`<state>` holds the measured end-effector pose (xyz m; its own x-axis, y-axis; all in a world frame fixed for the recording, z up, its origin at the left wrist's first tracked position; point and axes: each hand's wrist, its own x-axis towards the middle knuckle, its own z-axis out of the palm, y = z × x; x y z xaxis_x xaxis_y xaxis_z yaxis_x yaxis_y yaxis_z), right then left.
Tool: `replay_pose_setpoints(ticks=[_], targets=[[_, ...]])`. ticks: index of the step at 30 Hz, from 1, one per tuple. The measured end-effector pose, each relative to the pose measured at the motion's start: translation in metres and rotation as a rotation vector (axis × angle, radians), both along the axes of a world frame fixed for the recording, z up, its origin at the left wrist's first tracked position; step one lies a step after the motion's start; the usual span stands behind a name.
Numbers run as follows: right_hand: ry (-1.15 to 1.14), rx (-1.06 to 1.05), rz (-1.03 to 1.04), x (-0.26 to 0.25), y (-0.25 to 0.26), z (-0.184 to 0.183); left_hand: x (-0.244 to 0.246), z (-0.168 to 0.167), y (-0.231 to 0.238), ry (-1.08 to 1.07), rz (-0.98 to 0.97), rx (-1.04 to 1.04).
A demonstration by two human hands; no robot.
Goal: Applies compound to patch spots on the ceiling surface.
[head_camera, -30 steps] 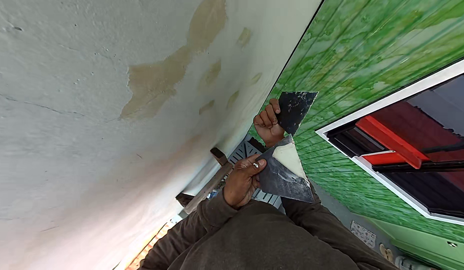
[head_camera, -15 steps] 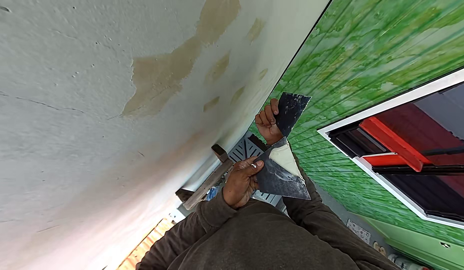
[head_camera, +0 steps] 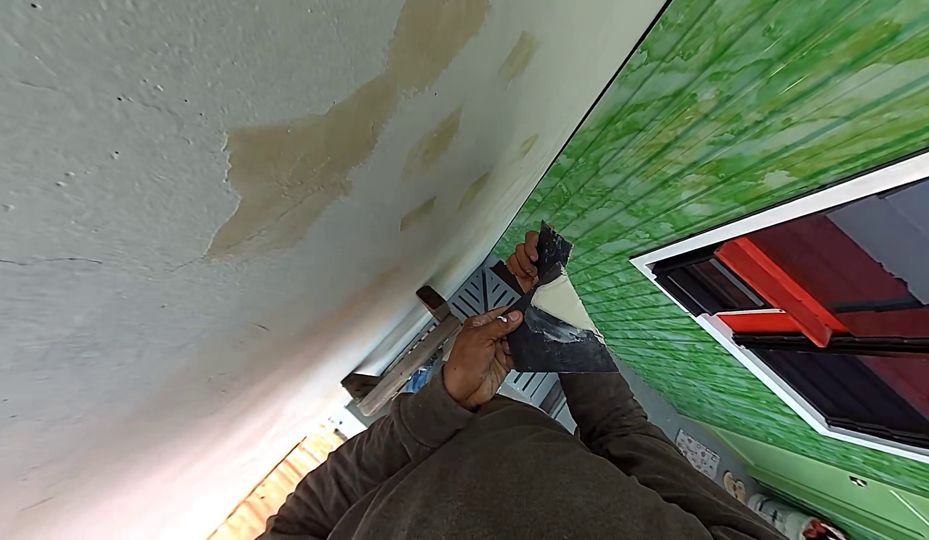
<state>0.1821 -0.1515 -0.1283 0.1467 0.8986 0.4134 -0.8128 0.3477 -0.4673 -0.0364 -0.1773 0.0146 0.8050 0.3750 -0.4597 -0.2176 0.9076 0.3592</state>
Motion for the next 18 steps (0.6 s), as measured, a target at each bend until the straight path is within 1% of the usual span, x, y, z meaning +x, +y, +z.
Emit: replay_pose_setpoints(ticks=[1,2,4,5,7,8,10,12,15,18], targets=[[-0.050,-0.081,-0.058,0.000,-0.009,-0.006,0.001,0.000,0.002,0.004,0.008,-0.007],[-0.131,-0.240,-0.152,0.003,-0.022,-0.015,0.002,-0.001,0.005,0.004,0.021,-0.013],[-0.412,-0.616,-0.360,0.017,-0.057,-0.037,0.001,-0.006,0.013,0.009,0.062,-0.012],[-0.506,-0.758,-0.437,0.022,-0.074,-0.040,-0.001,-0.009,0.017,0.009,0.085,-0.005],[-0.546,-0.949,-0.534,0.032,-0.108,-0.048,-0.011,-0.019,0.026,0.012,0.132,0.051],[-0.512,-1.007,-0.552,0.038,-0.125,-0.053,-0.019,-0.027,0.029,0.027,0.141,0.101],[-0.404,-1.035,-0.552,0.047,-0.156,-0.059,-0.041,-0.049,0.033,0.078,0.120,0.219],[-0.312,-1.004,-0.568,0.047,-0.180,-0.050,-0.065,-0.071,0.029,0.147,0.096,0.306],[-0.167,-0.907,-0.528,0.040,-0.205,-0.028,-0.099,-0.098,0.012,0.264,0.086,0.324],[-0.022,-0.839,-0.408,0.025,-0.222,0.000,-0.119,-0.107,-0.007,0.342,0.094,0.308]])
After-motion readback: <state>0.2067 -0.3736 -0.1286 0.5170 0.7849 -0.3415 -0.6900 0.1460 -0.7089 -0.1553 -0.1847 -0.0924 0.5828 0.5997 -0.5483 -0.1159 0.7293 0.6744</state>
